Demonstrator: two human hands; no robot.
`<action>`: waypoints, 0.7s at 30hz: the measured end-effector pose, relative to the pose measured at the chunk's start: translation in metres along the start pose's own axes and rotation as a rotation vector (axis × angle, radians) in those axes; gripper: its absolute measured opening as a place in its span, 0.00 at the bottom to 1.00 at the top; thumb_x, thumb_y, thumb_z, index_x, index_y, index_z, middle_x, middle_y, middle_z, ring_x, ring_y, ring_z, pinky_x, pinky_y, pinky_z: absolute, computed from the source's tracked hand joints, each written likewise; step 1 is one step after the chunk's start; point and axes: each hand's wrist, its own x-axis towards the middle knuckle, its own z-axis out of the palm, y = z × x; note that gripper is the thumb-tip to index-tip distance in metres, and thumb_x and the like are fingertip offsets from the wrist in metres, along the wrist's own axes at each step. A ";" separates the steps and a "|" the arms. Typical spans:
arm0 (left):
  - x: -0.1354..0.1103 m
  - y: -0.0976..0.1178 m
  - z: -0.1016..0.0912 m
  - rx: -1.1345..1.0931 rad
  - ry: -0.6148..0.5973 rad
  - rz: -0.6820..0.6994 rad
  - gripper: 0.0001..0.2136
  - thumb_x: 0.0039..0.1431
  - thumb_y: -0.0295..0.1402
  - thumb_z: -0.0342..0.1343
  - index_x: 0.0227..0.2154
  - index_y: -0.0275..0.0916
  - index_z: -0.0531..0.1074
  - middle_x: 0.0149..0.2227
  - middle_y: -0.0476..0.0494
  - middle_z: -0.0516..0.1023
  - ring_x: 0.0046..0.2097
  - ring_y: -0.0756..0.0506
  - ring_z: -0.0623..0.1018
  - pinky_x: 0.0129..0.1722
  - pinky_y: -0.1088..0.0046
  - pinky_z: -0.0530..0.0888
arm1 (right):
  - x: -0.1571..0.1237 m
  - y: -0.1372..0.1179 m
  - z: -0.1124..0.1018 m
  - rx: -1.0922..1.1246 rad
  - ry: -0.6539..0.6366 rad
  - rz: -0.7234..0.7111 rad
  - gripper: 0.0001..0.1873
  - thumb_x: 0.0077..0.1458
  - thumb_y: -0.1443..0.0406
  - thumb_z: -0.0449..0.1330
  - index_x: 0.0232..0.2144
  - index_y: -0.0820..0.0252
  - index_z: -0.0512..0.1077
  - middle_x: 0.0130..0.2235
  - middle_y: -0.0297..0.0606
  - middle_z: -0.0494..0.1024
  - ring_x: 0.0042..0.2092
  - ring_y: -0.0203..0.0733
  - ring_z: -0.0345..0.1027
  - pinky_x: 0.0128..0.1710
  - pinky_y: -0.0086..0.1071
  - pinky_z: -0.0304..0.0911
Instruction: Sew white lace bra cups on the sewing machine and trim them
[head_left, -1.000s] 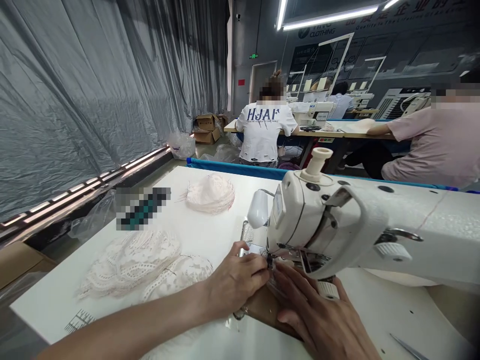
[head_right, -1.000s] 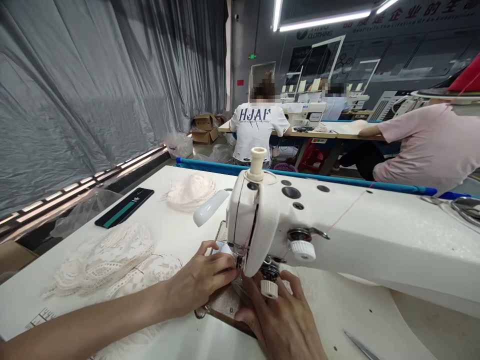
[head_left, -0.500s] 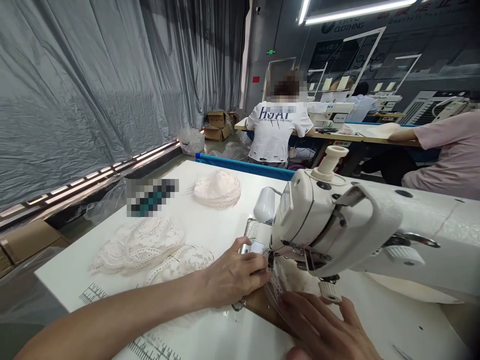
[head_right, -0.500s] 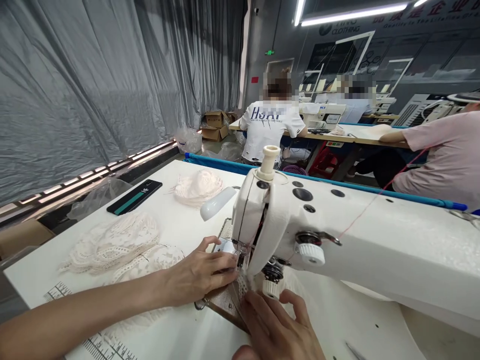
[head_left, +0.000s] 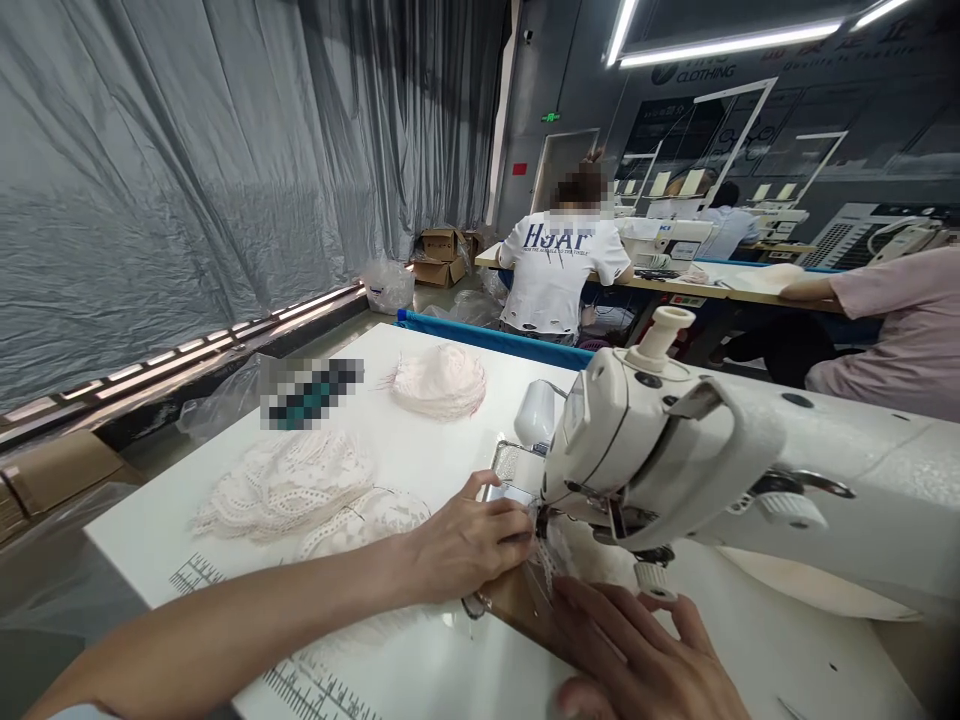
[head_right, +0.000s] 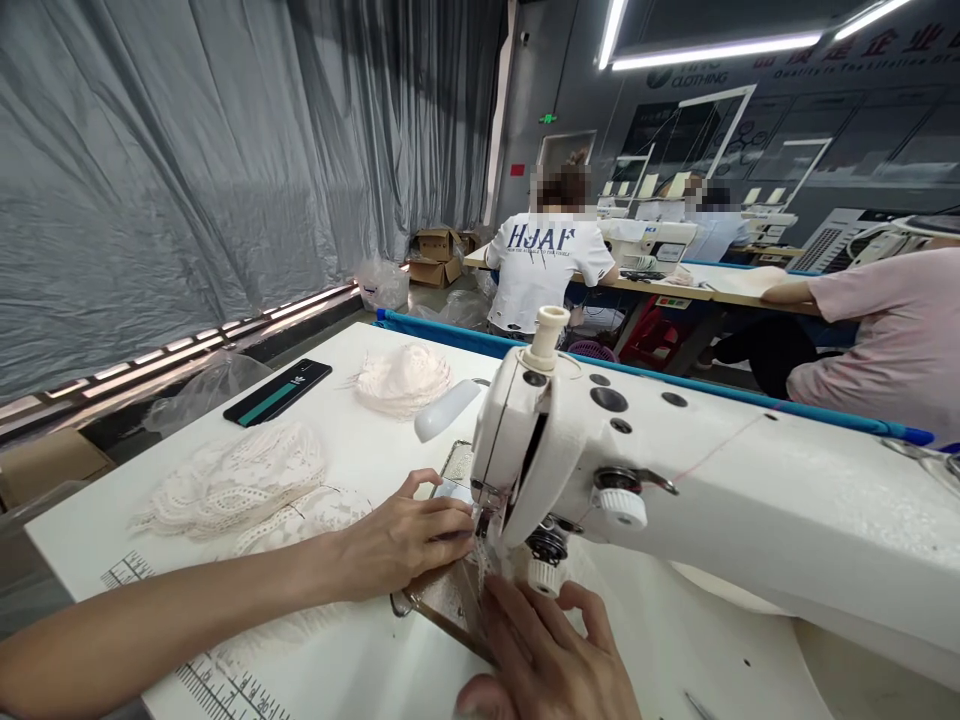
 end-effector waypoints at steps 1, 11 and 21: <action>0.001 0.000 -0.001 0.014 -0.002 -0.007 0.09 0.64 0.22 0.45 0.42 0.34 0.69 0.40 0.45 0.76 0.46 0.50 0.73 0.55 0.61 0.56 | 0.000 -0.001 0.002 -0.008 0.005 0.014 0.19 0.64 0.53 0.48 0.43 0.56 0.74 0.43 0.38 0.81 0.37 0.41 0.74 0.39 0.36 0.54; 0.002 -0.010 0.000 0.068 -0.063 -0.183 0.10 0.62 0.19 0.43 0.37 0.37 0.67 0.36 0.46 0.74 0.44 0.48 0.72 0.51 0.61 0.58 | -0.006 -0.002 0.024 -0.145 -0.024 0.126 0.23 0.65 0.53 0.46 0.47 0.63 0.71 0.49 0.46 0.77 0.41 0.47 0.73 0.45 0.44 0.52; 0.002 0.033 -0.036 -0.308 -0.294 -0.632 0.14 0.62 0.39 0.48 0.26 0.36 0.68 0.28 0.45 0.69 0.30 0.46 0.71 0.28 0.72 0.66 | 0.011 -0.033 -0.010 0.293 -0.042 0.150 0.23 0.65 0.52 0.42 0.41 0.59 0.72 0.37 0.41 0.80 0.34 0.42 0.72 0.37 0.34 0.63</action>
